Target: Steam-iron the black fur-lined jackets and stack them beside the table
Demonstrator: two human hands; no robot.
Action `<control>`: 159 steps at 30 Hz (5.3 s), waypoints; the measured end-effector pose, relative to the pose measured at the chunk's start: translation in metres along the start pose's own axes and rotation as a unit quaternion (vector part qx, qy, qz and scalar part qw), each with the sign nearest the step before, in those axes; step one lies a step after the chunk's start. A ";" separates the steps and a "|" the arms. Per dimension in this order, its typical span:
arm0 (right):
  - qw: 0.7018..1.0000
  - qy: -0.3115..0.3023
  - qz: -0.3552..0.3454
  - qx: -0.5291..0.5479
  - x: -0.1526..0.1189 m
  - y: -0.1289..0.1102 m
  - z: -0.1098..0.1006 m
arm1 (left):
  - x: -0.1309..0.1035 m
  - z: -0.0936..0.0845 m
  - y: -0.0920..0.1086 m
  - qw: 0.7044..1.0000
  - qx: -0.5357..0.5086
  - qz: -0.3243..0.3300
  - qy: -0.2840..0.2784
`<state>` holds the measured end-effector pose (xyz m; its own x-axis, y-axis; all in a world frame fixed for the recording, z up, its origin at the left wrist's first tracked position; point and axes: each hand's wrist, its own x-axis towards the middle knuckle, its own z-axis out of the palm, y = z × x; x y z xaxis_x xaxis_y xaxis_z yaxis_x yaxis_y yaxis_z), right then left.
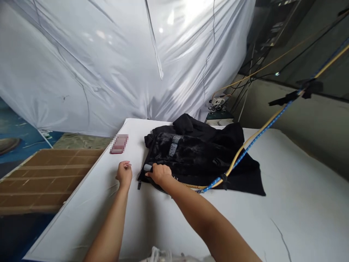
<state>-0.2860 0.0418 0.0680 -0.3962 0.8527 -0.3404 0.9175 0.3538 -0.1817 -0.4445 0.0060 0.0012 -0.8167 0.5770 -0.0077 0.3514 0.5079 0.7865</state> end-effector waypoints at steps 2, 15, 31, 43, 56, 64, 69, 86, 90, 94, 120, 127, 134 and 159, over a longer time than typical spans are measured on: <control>1.000 -0.006 0.001 0.003 0.002 -0.003 -0.003 | -0.006 -0.002 -0.002 1.000 -0.009 0.003 0.016; 0.994 -0.016 0.108 0.011 -0.009 0.041 -0.013 | -0.036 -0.011 -0.009 0.968 0.210 -0.011 -0.135; 0.999 -0.039 -0.005 0.006 -0.005 -0.017 -0.002 | -0.039 -0.018 -0.003 0.997 0.079 -0.024 0.010; 0.988 -0.017 0.153 -0.018 -0.053 0.125 -0.019 | -0.047 0.005 -0.007 0.983 0.149 -0.004 -0.107; 0.991 -0.036 0.130 -0.012 -0.080 0.133 -0.029 | -0.028 0.009 -0.004 0.959 0.204 -0.001 -0.199; 0.999 -0.027 0.037 -0.023 -0.038 0.043 -0.007 | -0.031 0.020 -0.026 0.984 0.094 0.016 -0.149; 1.000 -0.024 0.002 -0.015 -0.009 0.011 -0.008 | -0.028 0.018 -0.027 0.988 0.072 -0.031 -0.131; 0.996 -0.008 0.090 -0.004 -0.040 0.082 -0.014 | -0.061 0.016 -0.018 0.958 0.181 0.131 -0.182; 0.985 0.012 0.172 0.006 -0.073 0.152 -0.023 | -0.063 0.023 -0.011 0.935 0.278 0.138 -0.172; 0.964 0.021 0.265 0.021 -0.109 0.233 -0.028 | -0.087 0.032 0.017 0.934 0.284 0.167 -0.141; 0.974 -0.006 0.225 0.024 -0.140 0.363 -0.034 | -0.243 0.156 0.064 0.899 0.206 0.354 -0.157; 0.952 0.008 0.305 0.017 -0.164 0.459 -0.051 | -0.263 0.161 0.091 0.912 0.233 0.309 -0.135; 0.946 0.012 0.318 0.061 -0.178 0.518 -0.044 | -0.308 0.196 0.142 0.877 0.177 0.393 -0.211; 0.967 -0.005 0.247 0.057 -0.154 0.491 -0.053 | -0.280 0.233 0.214 0.911 0.210 0.275 -0.225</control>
<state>0.2275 0.1041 0.0800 0.0891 0.9025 -0.4213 0.9854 -0.1415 -0.0948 -0.0340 0.1021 0.0278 -0.2277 0.9737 -0.0101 0.8719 0.2085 0.4430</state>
